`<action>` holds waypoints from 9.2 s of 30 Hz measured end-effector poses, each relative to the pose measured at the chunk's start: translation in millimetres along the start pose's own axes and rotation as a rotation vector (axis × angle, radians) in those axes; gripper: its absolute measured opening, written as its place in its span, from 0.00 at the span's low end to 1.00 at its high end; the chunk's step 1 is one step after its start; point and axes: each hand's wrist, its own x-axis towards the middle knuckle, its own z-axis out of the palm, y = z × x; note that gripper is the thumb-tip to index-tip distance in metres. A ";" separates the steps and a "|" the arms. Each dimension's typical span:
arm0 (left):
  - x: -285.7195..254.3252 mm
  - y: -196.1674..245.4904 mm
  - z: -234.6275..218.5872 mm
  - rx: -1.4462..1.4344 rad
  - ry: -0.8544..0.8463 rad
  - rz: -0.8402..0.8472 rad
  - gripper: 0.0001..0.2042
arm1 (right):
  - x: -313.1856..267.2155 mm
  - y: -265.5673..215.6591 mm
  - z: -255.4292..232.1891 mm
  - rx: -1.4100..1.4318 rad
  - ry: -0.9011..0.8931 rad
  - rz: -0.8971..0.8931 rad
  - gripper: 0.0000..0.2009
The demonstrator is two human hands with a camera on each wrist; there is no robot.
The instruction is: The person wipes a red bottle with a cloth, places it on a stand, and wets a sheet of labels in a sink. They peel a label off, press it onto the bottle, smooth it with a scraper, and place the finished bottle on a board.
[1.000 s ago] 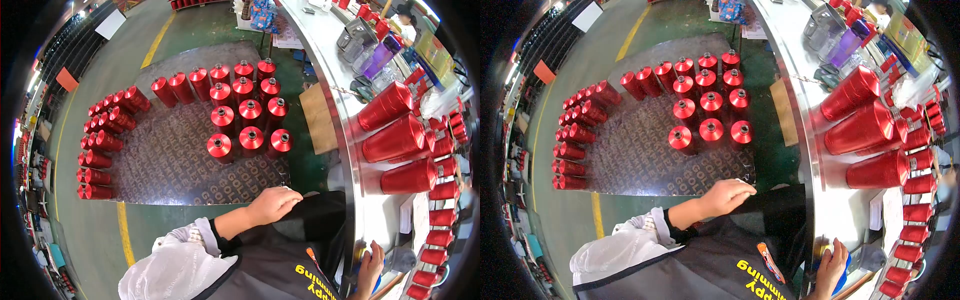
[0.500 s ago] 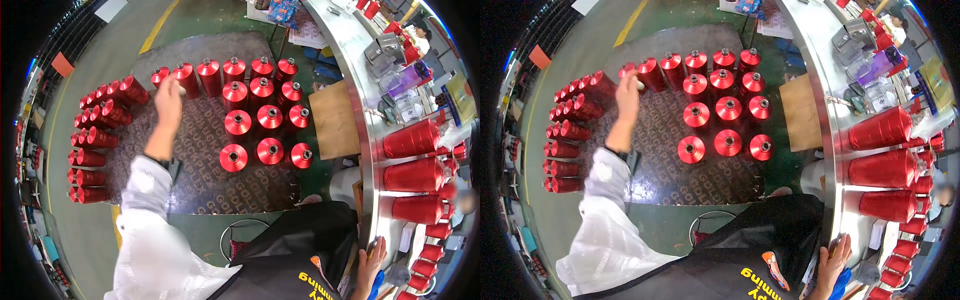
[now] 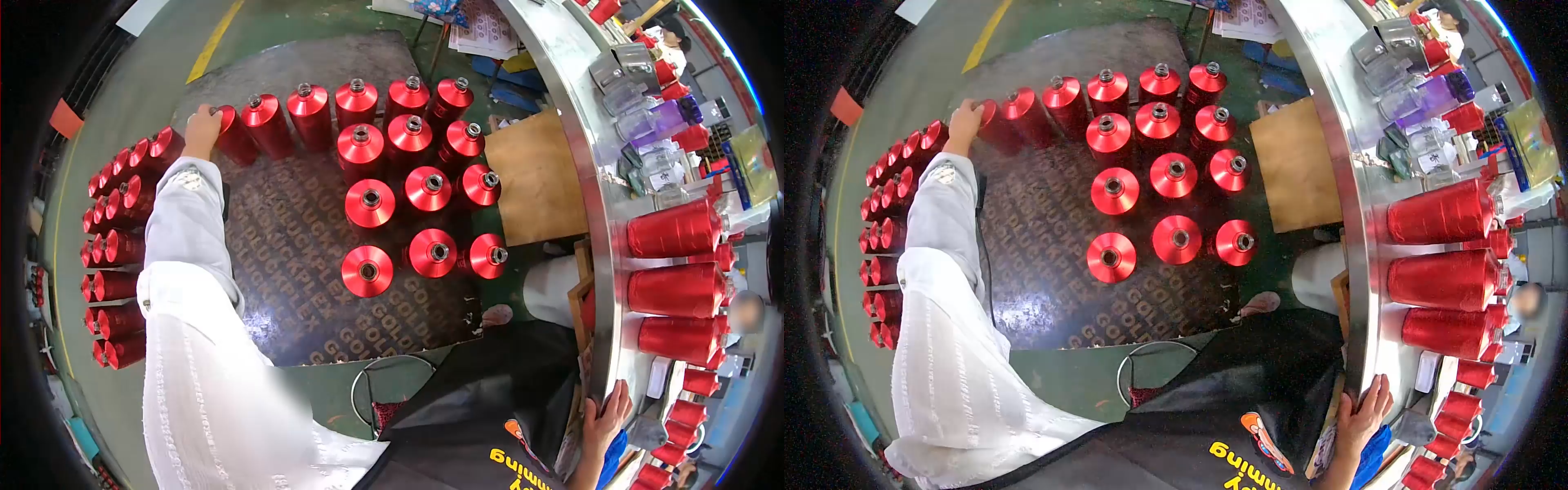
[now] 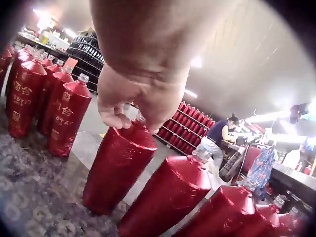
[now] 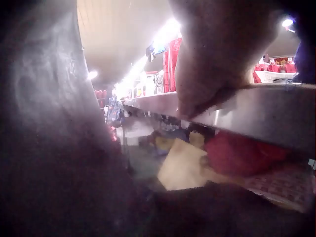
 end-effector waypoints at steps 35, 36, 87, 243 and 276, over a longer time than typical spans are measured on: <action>-38.1 41.6 -21.7 0.187 0.376 -0.025 0.18 | 8.2 -12.8 -3.9 -0.143 0.100 -0.055 0.28; -35.3 46.6 -21.6 0.147 0.407 0.043 0.18 | 5.5 -7.6 -0.6 -0.136 0.092 -0.042 0.30; 46.6 -185.8 -4.8 0.190 0.130 -0.045 0.13 | 15.4 -13.5 -3.9 -0.003 -0.030 0.008 0.37; -785.2 630.5 -240.0 -1.251 -1.894 0.911 0.36 | -456.2 518.3 -30.3 0.126 -0.274 1.026 0.08; -775.1 626.2 -229.3 -1.145 -2.128 0.601 0.31 | -532.9 512.8 -6.7 -0.205 -0.673 1.078 0.10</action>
